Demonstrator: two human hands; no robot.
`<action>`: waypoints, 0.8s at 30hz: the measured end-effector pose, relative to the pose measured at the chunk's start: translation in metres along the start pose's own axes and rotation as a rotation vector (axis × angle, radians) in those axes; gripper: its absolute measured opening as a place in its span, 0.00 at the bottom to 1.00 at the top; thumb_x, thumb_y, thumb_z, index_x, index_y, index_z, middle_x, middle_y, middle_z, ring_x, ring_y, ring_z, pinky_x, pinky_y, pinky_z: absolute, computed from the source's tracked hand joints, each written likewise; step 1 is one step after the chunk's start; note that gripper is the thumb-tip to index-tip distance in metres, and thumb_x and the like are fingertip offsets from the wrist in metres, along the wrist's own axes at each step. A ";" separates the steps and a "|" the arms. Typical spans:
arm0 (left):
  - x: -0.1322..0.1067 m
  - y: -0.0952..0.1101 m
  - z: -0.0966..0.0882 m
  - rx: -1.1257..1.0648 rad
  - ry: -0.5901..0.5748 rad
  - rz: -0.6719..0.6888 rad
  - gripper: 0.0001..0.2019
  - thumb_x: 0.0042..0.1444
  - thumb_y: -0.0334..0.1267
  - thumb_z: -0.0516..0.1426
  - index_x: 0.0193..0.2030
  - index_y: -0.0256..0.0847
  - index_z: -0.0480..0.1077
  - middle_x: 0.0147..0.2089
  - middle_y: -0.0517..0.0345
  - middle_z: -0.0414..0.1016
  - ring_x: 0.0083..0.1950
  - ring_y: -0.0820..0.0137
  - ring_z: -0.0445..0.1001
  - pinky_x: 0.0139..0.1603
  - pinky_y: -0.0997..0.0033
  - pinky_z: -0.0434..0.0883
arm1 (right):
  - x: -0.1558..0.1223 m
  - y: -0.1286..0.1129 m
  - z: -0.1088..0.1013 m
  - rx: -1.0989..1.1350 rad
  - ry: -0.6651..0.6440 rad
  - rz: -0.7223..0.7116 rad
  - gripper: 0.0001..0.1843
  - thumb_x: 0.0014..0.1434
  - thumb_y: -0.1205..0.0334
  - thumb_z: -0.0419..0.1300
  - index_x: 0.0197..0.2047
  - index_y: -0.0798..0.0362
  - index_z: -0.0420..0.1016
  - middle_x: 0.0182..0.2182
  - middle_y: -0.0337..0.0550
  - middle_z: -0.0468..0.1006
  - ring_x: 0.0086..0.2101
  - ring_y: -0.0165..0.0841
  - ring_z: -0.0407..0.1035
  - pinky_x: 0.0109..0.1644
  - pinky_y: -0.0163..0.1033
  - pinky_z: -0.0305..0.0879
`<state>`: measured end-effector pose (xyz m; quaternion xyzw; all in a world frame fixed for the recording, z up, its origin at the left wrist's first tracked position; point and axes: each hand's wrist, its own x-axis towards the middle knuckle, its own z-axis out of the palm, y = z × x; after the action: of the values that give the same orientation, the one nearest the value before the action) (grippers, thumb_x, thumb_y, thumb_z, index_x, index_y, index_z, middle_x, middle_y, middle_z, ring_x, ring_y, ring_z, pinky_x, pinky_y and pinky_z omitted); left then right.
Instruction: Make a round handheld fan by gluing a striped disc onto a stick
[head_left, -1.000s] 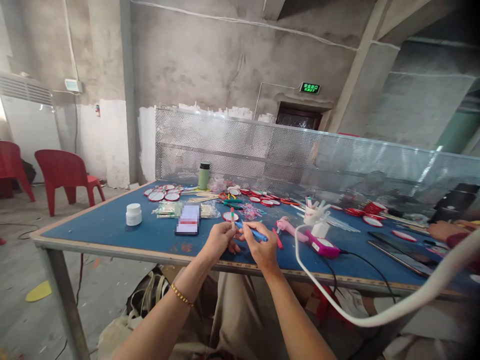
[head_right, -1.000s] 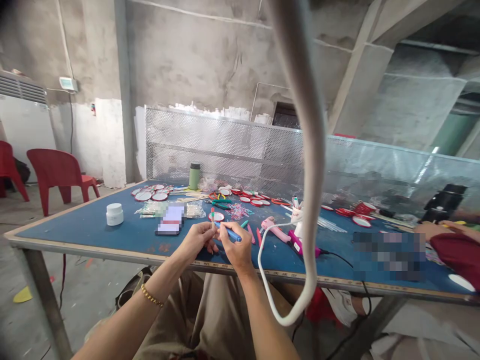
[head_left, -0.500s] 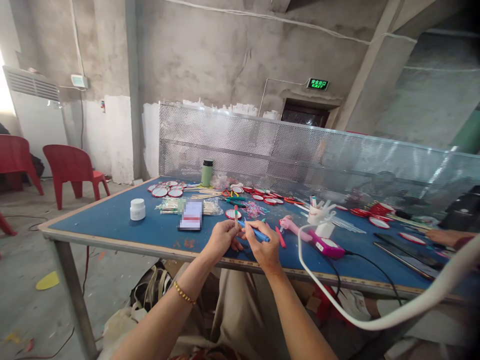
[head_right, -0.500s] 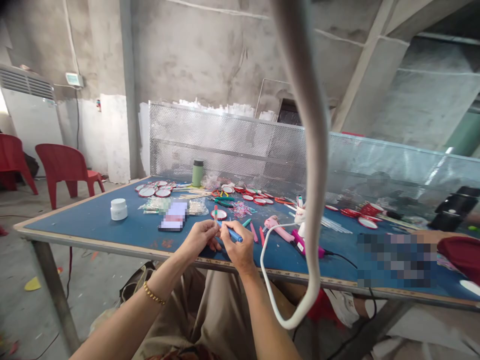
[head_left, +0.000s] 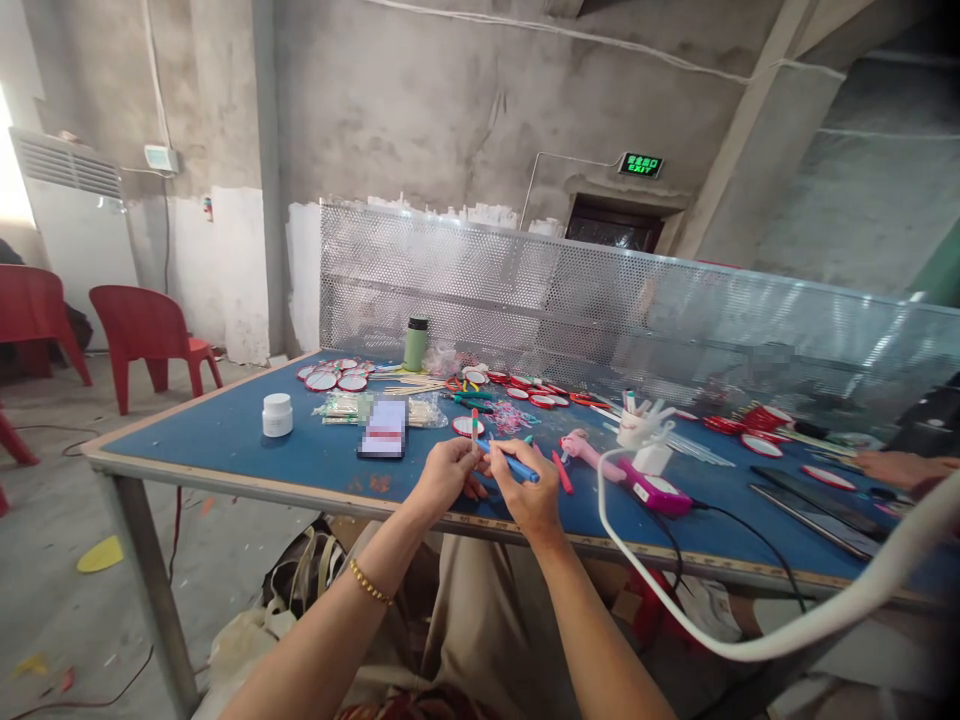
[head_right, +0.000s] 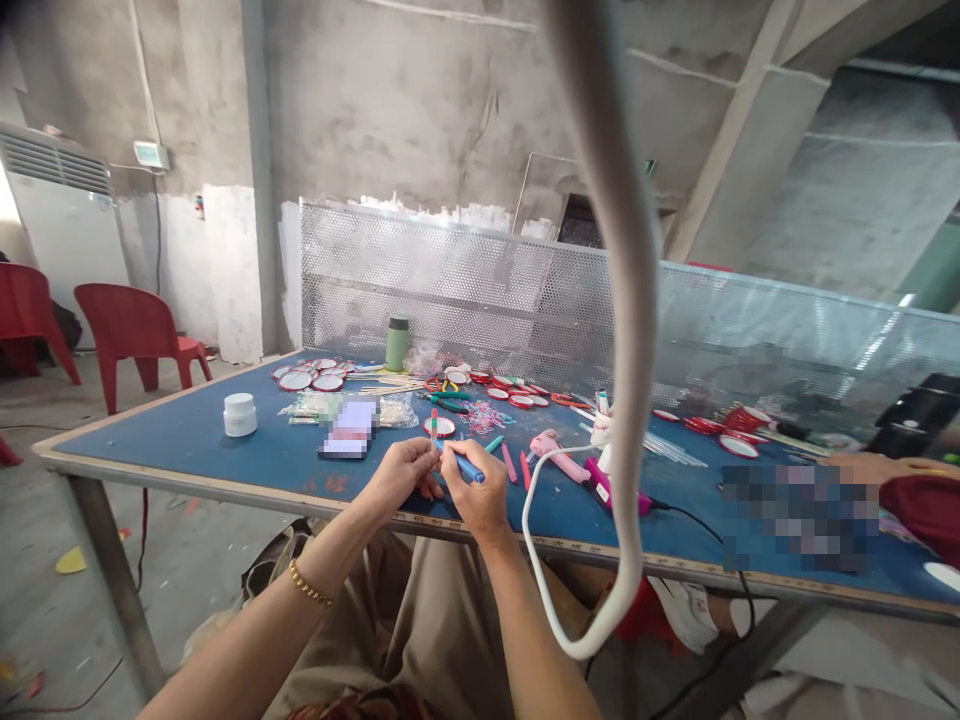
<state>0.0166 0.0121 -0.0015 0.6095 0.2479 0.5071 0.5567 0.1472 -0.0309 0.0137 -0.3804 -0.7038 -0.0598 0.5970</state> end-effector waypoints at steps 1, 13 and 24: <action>0.000 0.000 0.000 0.001 0.001 0.001 0.15 0.53 0.49 0.60 0.29 0.38 0.67 0.21 0.61 0.70 0.20 0.71 0.75 0.18 0.78 0.65 | 0.000 0.000 0.000 -0.004 0.001 -0.005 0.09 0.64 0.60 0.57 0.35 0.50 0.77 0.29 0.40 0.80 0.29 0.33 0.76 0.36 0.37 0.72; -0.001 0.001 0.000 0.046 0.004 0.022 0.13 0.55 0.46 0.58 0.29 0.38 0.67 0.22 0.61 0.70 0.19 0.70 0.75 0.18 0.77 0.66 | 0.001 0.001 0.001 -0.016 0.002 -0.017 0.09 0.64 0.60 0.57 0.35 0.50 0.77 0.28 0.40 0.80 0.29 0.33 0.76 0.36 0.36 0.72; 0.000 -0.001 0.000 0.054 -0.009 0.024 0.11 0.57 0.42 0.56 0.30 0.36 0.66 0.23 0.63 0.69 0.19 0.73 0.75 0.17 0.81 0.66 | 0.002 0.000 0.001 -0.009 0.017 -0.050 0.08 0.64 0.63 0.58 0.34 0.51 0.77 0.27 0.40 0.80 0.28 0.32 0.75 0.34 0.35 0.72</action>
<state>0.0168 0.0126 -0.0024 0.6297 0.2516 0.5040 0.5349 0.1464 -0.0300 0.0149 -0.3647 -0.7076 -0.0811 0.5998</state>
